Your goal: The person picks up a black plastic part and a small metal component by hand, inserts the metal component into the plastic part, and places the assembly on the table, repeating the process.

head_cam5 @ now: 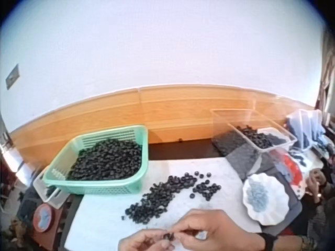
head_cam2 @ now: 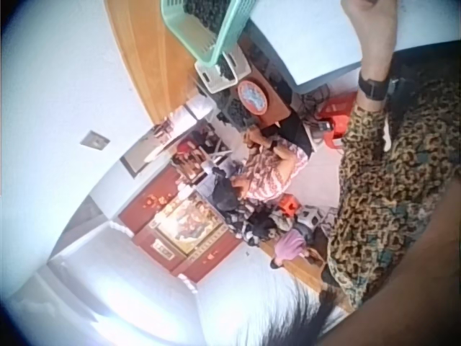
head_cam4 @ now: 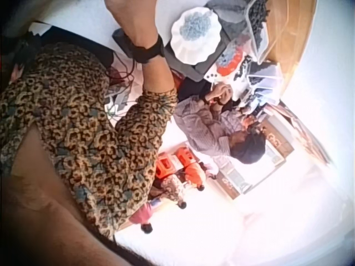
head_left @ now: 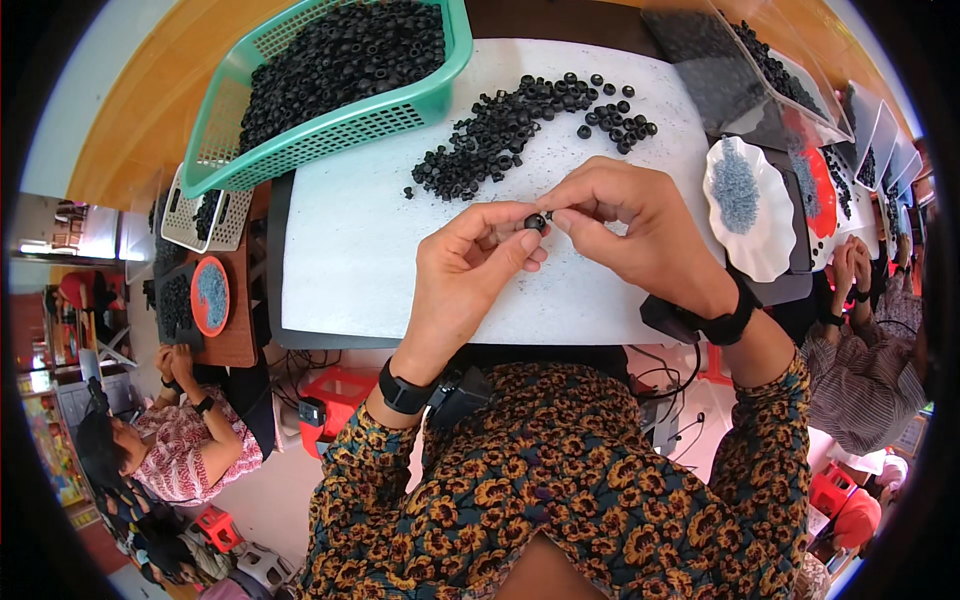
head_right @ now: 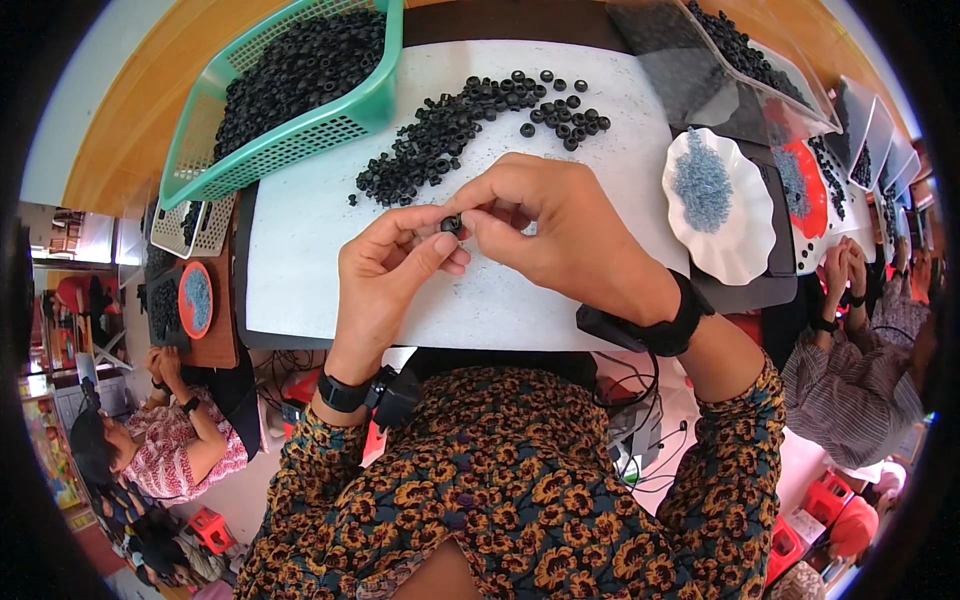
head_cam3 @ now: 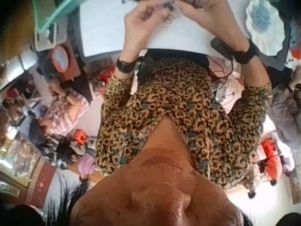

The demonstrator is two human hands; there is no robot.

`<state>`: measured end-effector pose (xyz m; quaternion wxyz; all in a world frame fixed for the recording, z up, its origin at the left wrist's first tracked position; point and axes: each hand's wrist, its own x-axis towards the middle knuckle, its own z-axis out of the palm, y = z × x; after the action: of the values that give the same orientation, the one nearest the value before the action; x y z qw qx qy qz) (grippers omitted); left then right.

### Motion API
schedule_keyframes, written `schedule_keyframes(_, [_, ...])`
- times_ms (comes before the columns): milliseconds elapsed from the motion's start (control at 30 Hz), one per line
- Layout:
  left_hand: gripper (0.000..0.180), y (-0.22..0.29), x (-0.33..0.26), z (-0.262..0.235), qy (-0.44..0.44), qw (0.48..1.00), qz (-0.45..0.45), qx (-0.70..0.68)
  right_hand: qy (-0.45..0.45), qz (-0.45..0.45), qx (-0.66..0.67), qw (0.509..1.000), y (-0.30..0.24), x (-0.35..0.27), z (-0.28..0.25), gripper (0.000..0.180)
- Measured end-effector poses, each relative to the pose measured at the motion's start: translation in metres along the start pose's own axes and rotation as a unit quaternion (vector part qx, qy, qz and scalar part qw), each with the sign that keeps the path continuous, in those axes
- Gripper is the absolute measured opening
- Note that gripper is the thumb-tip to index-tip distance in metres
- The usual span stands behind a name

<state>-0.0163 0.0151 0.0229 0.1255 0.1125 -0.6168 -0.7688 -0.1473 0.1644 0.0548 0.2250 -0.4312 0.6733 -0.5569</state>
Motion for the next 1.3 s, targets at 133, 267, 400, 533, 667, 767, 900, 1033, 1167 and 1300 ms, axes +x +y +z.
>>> schedule_keyframes(133, [0.023, 0.002, 0.002, 0.002, -0.002, 1.000, -0.004, 0.011, 0.013, 0.025, -0.005, 1.000, 0.001, -0.002, 0.001, 0.013])
schedule_keyframes(267, [0.024, 0.004, 0.005, 0.002, -0.010, 1.000, -0.002, 0.026, 0.011, 0.036, -0.016, 0.999, 0.001, -0.002, 0.001, 0.011])
schedule_keyframes(400, [0.025, 0.000, 0.006, 0.001, -0.019, 1.000, -0.002, 0.025, 0.005, 0.031, -0.012, 0.999, 0.002, -0.002, 0.000, 0.012])
schedule_keyframes(533, [0.024, 0.003, 0.004, 0.000, -0.022, 0.999, 0.005, 0.047, -0.030, 0.114, 0.071, 0.991, -0.001, 0.000, -0.005, 0.011])
schedule_keyframes(667, [0.026, 0.004, 0.005, -0.006, -0.041, 0.999, -0.027, 0.015, -0.057, 0.111, 0.066, 0.990, -0.003, 0.000, -0.006, 0.012])
schedule_keyframes(767, [0.027, 0.007, 0.006, -0.005, -0.050, 0.998, -0.028, -0.003, -0.051, 0.101, 0.078, 0.990, -0.004, 0.001, -0.004, 0.011])
schedule_keyframes(900, [0.028, 0.009, 0.004, -0.002, -0.034, 0.999, -0.022, 0.028, -0.028, 0.098, 0.112, 0.988, -0.001, 0.002, -0.002, 0.012])
schedule_keyframes(1033, [0.030, 0.011, 0.004, -0.005, -0.043, 0.997, 0.015, 0.070, -0.073, 0.202, 0.197, 0.957, -0.007, 0.005, -0.012, 0.018])
schedule_keyframes(1167, [0.031, 0.010, 0.008, -0.006, -0.045, 0.951, 0.226, 0.206, -0.122, 0.281, 0.328, 0.894, 0.003, 0.001, -0.010, 0.026])
schedule_keyframes(1300, [0.032, 0.017, 0.011, -0.004, -0.084, 0.942, 0.247, 0.213, -0.180, 0.271, 0.436, 0.839, 0.012, -0.006, -0.004, 0.028])
